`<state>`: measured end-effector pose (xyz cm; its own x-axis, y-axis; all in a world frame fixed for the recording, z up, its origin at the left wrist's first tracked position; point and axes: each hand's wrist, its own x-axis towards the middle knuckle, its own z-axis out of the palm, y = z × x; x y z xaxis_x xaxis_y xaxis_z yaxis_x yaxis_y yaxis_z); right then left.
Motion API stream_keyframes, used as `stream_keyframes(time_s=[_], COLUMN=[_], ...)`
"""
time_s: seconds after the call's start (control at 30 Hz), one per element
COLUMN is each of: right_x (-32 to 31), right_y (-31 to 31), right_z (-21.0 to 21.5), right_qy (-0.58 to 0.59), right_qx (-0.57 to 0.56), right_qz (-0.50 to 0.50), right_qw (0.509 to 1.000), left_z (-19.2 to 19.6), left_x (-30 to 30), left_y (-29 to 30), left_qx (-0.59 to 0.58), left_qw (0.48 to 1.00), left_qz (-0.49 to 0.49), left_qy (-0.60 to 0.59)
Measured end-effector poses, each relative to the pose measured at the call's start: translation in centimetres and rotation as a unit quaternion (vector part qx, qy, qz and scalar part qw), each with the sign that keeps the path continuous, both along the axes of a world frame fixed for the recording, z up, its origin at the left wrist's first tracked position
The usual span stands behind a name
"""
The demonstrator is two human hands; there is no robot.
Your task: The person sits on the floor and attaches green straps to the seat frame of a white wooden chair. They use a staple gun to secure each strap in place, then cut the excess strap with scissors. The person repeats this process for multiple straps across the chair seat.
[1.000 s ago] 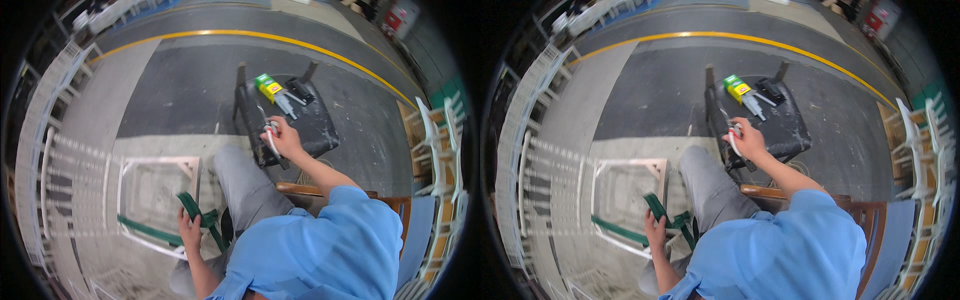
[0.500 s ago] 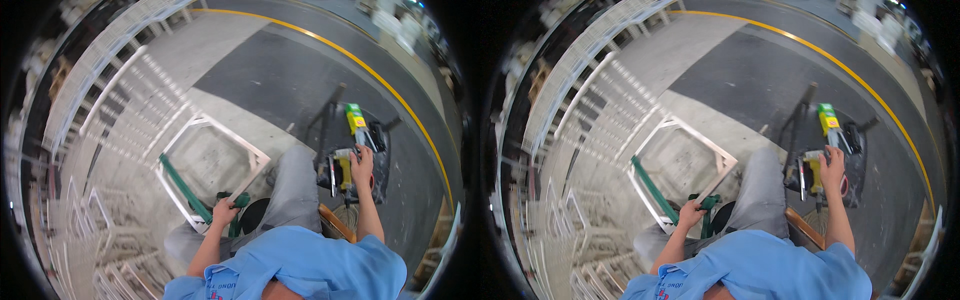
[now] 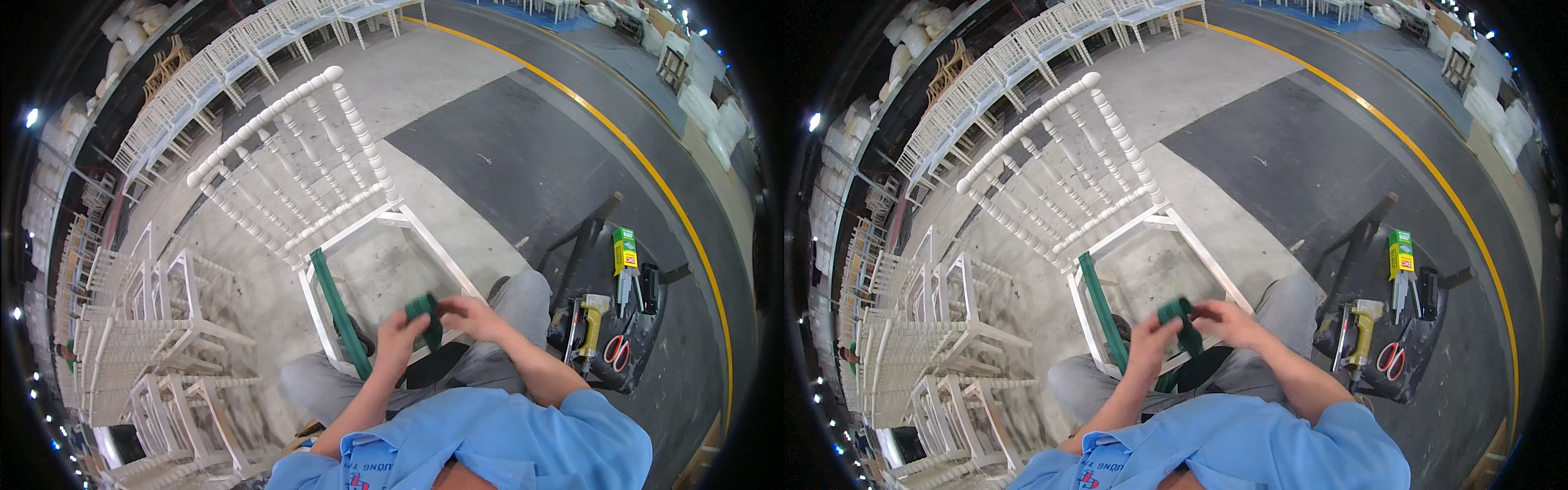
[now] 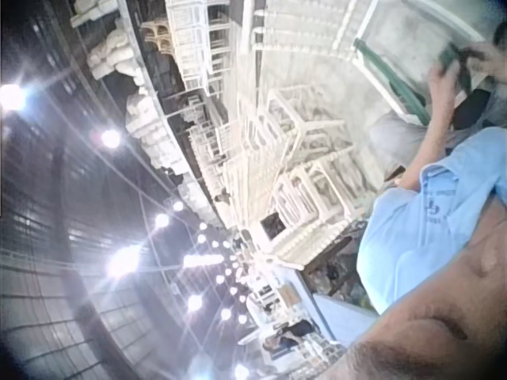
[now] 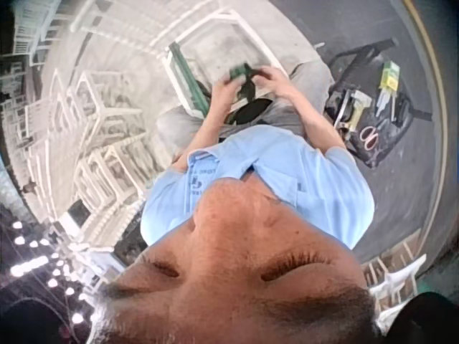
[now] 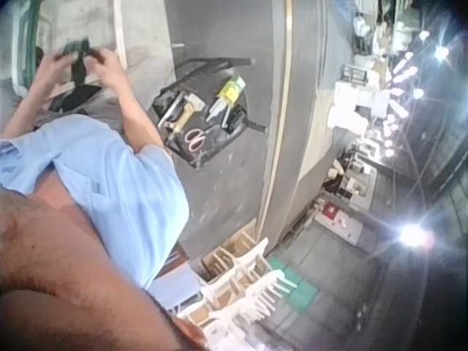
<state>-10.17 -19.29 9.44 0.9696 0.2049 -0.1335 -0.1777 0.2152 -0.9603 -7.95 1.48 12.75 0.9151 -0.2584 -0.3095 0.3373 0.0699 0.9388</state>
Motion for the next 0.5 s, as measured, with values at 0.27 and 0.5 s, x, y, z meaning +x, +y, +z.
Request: stream_keyframes(time_s=[0.27,0.5], right_x=[1.3,0.7], right_y=[1.4,-0.6], right_z=[2.8,1.3], right_qy=[0.031,-0.079], right_qx=[-0.052,-0.338], right_qz=[0.146,0.042], right_qw=[0.987,0.937], left_z=[11.9,1.4], left_x=[8.2,4.4], left_y=[3.3,1.3], left_qx=[-0.271,-0.138], left_qw=[0.941,0.983], left_qz=[0.175,0.114], left_qy=[-0.099,0.047])
